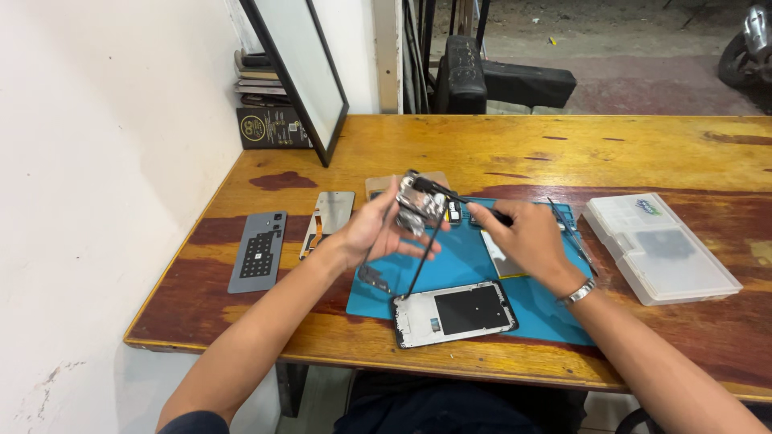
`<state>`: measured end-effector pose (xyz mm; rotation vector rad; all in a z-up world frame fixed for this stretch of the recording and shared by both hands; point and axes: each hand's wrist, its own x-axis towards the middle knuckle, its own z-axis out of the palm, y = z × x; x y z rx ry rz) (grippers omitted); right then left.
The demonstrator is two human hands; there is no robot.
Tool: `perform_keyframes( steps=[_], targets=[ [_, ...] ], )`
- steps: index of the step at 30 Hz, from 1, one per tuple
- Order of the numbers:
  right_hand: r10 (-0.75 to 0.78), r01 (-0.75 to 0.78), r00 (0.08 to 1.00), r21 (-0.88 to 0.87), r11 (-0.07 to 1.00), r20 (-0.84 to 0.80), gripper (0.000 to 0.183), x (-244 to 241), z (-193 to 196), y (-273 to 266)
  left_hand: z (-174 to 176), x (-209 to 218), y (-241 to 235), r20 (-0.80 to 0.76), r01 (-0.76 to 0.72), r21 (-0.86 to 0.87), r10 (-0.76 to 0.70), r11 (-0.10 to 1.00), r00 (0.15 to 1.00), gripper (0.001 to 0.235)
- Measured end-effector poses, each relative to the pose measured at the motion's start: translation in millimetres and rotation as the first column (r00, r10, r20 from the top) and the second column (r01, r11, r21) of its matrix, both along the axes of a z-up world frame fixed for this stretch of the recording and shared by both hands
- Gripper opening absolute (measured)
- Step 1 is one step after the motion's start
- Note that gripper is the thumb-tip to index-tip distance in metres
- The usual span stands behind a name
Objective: The person disassembles a smartphone, removes the screen and internal components, and cleans the parts using a brush. The person handles the screen, motherboard, and phone frame, placing them on a blue mat.
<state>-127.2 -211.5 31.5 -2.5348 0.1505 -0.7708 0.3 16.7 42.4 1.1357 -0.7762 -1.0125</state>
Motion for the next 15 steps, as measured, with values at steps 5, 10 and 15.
perform_keyframes(
  steps=[5, 10, 15],
  targets=[
    [-0.006, 0.006, 1.000, -0.010, 1.000, 0.021, 0.051, 3, -3, -1, -7, 5, -4, -0.004, -0.067, 0.014, 0.067, 0.998, 0.998, 0.084],
    [-0.087, 0.089, 0.988, 0.009, 0.996, -0.125, 0.058, 3, 4, -9, -6, 17, 4, 0.045, -0.145, -0.013, 0.145, 0.989, 0.988, 0.089],
    [-0.001, 0.001, 1.000, 0.031, 1.000, -0.014, 0.053, 2, -4, 2, -17, 6, -8, 0.049, -0.069, 0.092, 0.065, 0.993, 0.997, 0.093]
  ],
)
